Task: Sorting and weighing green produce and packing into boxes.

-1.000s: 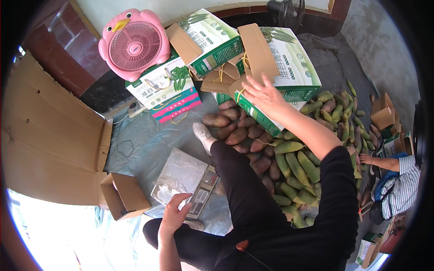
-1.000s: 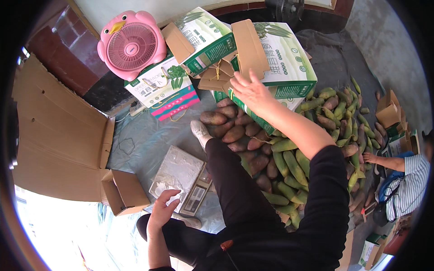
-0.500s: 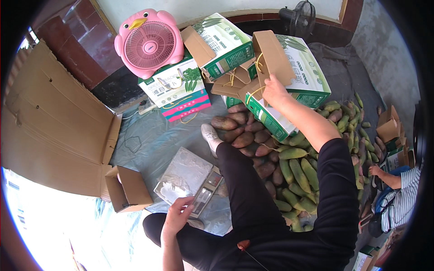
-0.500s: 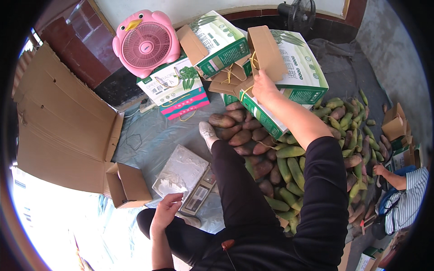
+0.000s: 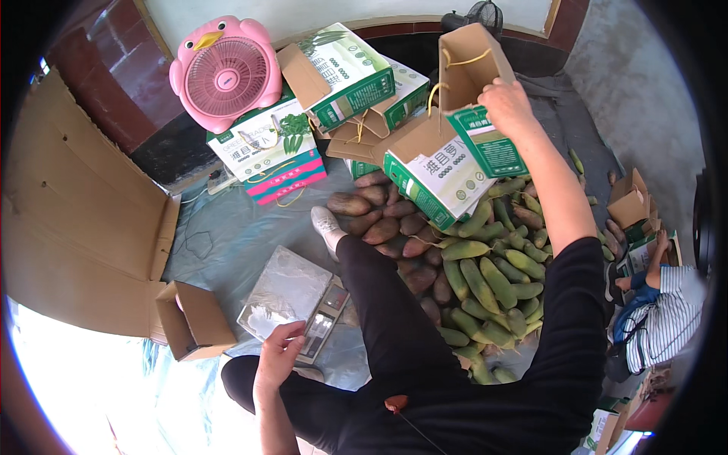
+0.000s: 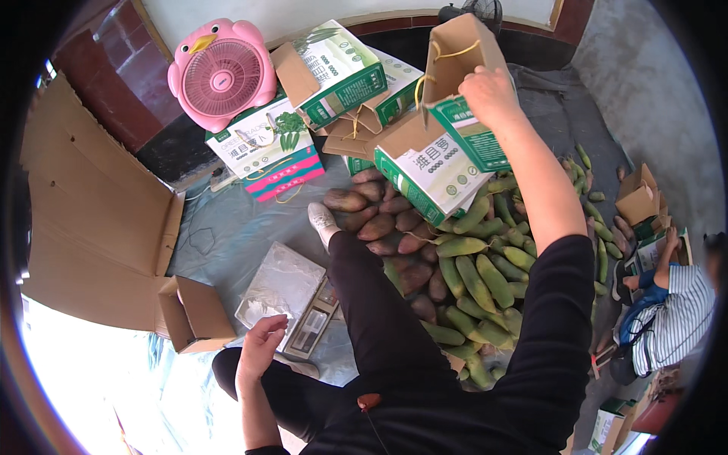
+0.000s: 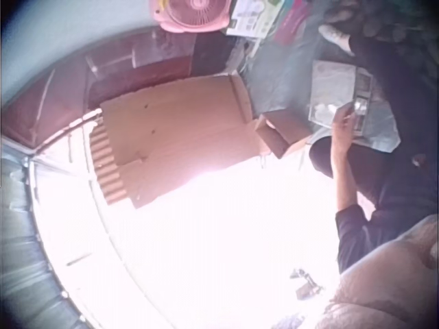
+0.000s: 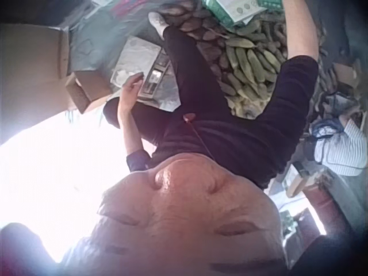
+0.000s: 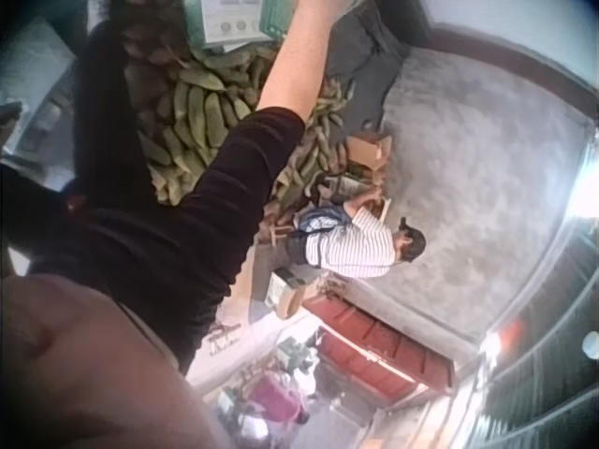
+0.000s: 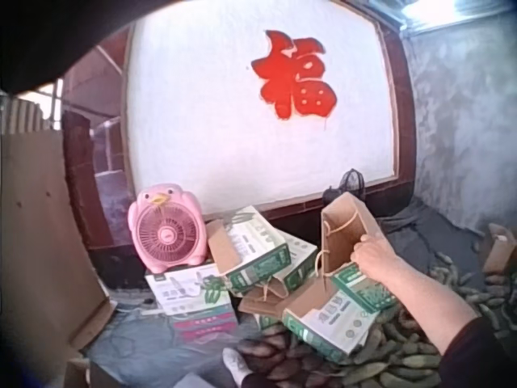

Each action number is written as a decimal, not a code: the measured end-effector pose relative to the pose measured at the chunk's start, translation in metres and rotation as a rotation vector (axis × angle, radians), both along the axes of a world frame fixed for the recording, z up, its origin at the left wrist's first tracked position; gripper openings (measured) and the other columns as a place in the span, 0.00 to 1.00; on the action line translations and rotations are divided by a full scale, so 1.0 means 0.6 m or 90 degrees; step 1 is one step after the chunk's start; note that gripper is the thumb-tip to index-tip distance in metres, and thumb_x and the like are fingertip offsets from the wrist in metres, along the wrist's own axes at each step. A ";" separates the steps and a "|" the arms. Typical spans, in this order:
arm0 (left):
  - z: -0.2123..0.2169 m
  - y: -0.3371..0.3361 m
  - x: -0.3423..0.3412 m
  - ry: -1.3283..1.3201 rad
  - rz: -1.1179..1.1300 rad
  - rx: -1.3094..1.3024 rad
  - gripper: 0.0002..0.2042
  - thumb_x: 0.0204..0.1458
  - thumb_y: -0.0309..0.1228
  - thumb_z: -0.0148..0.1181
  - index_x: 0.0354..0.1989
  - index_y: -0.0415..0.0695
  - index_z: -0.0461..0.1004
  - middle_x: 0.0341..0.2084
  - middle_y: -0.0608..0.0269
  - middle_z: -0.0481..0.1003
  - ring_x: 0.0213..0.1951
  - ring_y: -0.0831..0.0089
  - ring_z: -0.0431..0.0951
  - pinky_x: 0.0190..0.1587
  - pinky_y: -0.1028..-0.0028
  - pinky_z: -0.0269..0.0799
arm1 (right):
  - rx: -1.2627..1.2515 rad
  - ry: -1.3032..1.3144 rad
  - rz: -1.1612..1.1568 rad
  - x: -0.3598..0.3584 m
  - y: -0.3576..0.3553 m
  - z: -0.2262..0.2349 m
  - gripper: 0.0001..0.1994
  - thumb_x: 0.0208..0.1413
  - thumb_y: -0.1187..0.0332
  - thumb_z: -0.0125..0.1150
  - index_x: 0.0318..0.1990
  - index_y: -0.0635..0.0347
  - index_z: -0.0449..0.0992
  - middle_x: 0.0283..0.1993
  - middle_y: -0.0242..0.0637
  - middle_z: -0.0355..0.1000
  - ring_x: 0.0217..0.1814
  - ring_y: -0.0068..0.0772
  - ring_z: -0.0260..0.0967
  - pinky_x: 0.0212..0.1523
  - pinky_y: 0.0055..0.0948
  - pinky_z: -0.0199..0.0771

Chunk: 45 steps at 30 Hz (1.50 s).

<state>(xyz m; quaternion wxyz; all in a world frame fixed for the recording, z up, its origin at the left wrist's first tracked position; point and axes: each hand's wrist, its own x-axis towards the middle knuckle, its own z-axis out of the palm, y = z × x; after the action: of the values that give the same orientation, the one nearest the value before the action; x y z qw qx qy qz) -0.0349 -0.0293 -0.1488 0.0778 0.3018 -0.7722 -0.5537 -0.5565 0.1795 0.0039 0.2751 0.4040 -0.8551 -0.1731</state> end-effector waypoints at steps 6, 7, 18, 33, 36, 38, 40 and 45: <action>0.001 -0.002 0.000 0.020 0.002 0.036 0.14 0.52 0.23 0.57 0.48 0.41 0.74 0.40 0.59 0.76 0.43 0.72 0.76 0.43 0.74 0.71 | -0.330 -0.188 0.011 0.027 0.065 0.099 0.10 0.45 0.66 0.64 0.36 0.53 0.75 0.39 0.35 0.73 0.42 0.43 0.71 0.41 0.39 0.71; 0.001 -0.002 0.000 0.025 0.003 0.036 0.14 0.52 0.23 0.57 0.48 0.41 0.74 0.40 0.59 0.76 0.42 0.72 0.76 0.43 0.74 0.71 | -0.390 -0.240 -0.020 0.034 0.071 0.113 0.09 0.46 0.67 0.63 0.37 0.55 0.75 0.37 0.37 0.73 0.40 0.42 0.72 0.41 0.37 0.70; 0.040 -0.032 0.035 0.059 0.103 -0.054 0.13 0.52 0.22 0.55 0.47 0.40 0.74 0.39 0.60 0.76 0.43 0.75 0.75 0.44 0.77 0.69 | -0.488 -0.590 0.372 0.242 0.023 0.216 0.08 0.51 0.75 0.60 0.39 0.65 0.75 0.31 0.24 0.70 0.34 0.15 0.65 0.36 0.19 0.66; 0.221 -0.158 0.113 -0.121 0.206 -0.932 0.40 0.30 0.24 0.72 0.58 0.53 0.64 0.59 0.62 0.63 0.64 0.60 0.56 0.66 0.56 0.51 | -0.128 -0.164 1.020 0.463 -0.262 0.103 0.05 0.43 0.69 0.56 0.19 0.56 0.74 0.24 0.28 0.68 0.38 0.28 0.70 0.34 0.29 0.73; 0.201 -0.161 0.144 -0.166 0.141 -0.906 0.25 0.32 0.21 0.69 0.44 0.47 0.74 0.44 0.61 0.73 0.52 0.62 0.70 0.57 0.63 0.63 | -0.141 -0.141 1.023 0.473 -0.291 0.061 0.07 0.41 0.69 0.55 0.18 0.53 0.65 0.24 0.25 0.61 0.37 0.26 0.64 0.40 0.26 0.69; 0.191 -0.152 0.157 -0.167 0.131 -0.611 0.13 0.33 0.18 0.66 0.31 0.42 0.77 0.30 0.60 0.72 0.36 0.64 0.75 0.42 0.68 0.70 | -0.132 -0.127 1.007 0.476 -0.295 0.055 0.05 0.44 0.69 0.55 0.20 0.54 0.68 0.29 0.25 0.67 0.43 0.26 0.66 0.43 0.25 0.70; 0.164 -0.137 0.157 -0.086 0.145 -0.629 0.10 0.33 0.15 0.64 0.27 0.39 0.77 0.25 0.60 0.69 0.29 0.65 0.73 0.32 0.70 0.69 | -0.182 -0.172 1.010 0.467 -0.310 0.033 0.04 0.44 0.69 0.55 0.22 0.55 0.69 0.31 0.27 0.67 0.44 0.27 0.67 0.44 0.27 0.70; 0.108 -0.118 0.147 -0.070 0.205 -0.573 0.07 0.36 0.19 0.66 0.27 0.40 0.78 0.25 0.61 0.70 0.28 0.67 0.74 0.31 0.72 0.68 | -0.355 -0.269 0.918 0.400 -0.305 -0.003 0.08 0.44 0.70 0.60 0.35 0.55 0.76 0.38 0.30 0.71 0.46 0.33 0.68 0.45 0.33 0.71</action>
<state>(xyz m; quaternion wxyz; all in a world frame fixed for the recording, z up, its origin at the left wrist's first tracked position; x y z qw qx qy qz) 0.0533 -0.1002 -0.0840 0.2444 0.3826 -0.8817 -0.1283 -0.3164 -0.0032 0.0019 0.2423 0.7977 -0.4289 0.3478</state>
